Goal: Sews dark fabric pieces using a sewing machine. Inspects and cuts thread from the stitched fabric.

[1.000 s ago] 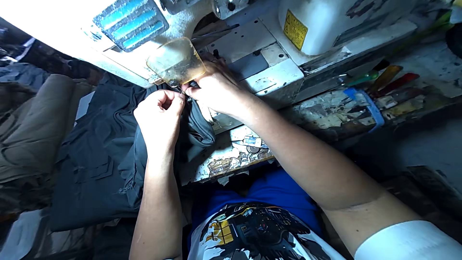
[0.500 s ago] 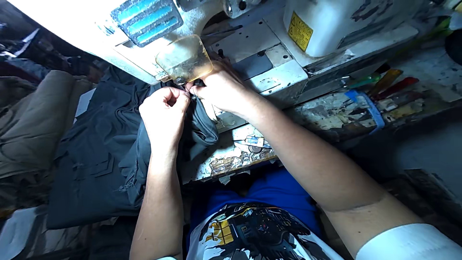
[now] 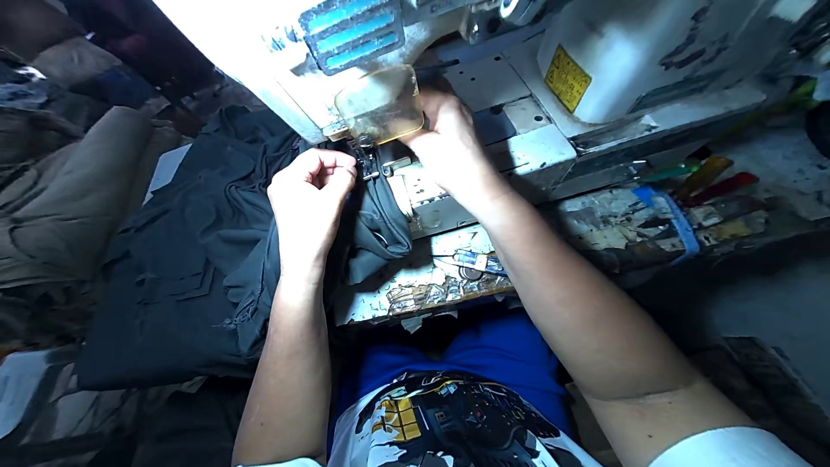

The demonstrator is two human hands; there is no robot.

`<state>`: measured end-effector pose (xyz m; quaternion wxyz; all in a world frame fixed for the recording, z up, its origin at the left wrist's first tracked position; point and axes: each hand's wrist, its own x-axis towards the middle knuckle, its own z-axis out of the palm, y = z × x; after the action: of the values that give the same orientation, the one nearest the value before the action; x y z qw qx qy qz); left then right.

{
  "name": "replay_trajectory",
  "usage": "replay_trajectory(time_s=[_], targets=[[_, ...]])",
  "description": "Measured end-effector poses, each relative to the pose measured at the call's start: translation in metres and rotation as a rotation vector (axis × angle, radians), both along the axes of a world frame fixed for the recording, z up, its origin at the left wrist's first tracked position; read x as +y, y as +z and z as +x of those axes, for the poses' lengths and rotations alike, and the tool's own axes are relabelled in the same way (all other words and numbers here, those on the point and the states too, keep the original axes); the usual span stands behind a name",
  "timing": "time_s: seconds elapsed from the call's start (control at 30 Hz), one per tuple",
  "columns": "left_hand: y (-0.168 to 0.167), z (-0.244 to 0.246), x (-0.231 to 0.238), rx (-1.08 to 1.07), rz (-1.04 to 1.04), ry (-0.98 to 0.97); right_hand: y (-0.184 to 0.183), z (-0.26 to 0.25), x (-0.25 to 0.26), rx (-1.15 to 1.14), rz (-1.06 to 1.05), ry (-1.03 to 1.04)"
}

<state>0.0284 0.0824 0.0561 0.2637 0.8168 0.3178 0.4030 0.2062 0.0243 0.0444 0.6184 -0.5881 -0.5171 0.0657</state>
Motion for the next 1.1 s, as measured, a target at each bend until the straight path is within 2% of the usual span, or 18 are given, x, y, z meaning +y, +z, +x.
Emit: replay_trajectory(time_s=[0.3,0.37,0.43,0.53,0.63,0.73,0.83,0.9,1.0,1.07,1.1], targets=[[-0.003,-0.001,0.002,-0.073,0.005,-0.011,0.01,0.013,-0.014,0.828,0.262,0.224],[-0.004,0.0,0.003,-0.077,0.013,-0.009,0.013,0.012,-0.016,0.934,0.336,0.199],[-0.006,0.002,0.003,-0.09,0.021,-0.004,0.011,0.015,-0.012,0.932,0.412,0.094],[-0.006,0.006,0.002,-0.095,0.056,0.07,0.002,0.019,-0.005,0.78,0.462,-0.126],[-0.006,0.01,0.001,-0.125,0.139,0.17,-0.004,0.018,-0.004,0.547,0.482,-0.248],[-0.003,0.012,0.003,-0.061,0.137,0.235,-0.007,0.006,-0.027,0.353,0.448,-0.237],[0.008,0.014,0.004,0.203,0.008,0.251,-0.019,-0.013,-0.079,0.082,0.373,-0.165],[0.014,0.017,0.003,0.387,-0.041,0.254,-0.039,-0.022,-0.12,-0.169,0.189,-0.146],[0.013,0.02,-0.004,0.529,0.045,0.289,-0.08,-0.025,-0.152,-0.588,-0.224,-0.15],[0.017,0.019,-0.009,0.597,0.06,0.296,-0.088,-0.031,-0.158,-0.75,-0.554,-0.093],[0.019,0.019,-0.01,0.618,0.066,0.287,-0.089,-0.034,-0.156,-0.794,-0.628,-0.092]])
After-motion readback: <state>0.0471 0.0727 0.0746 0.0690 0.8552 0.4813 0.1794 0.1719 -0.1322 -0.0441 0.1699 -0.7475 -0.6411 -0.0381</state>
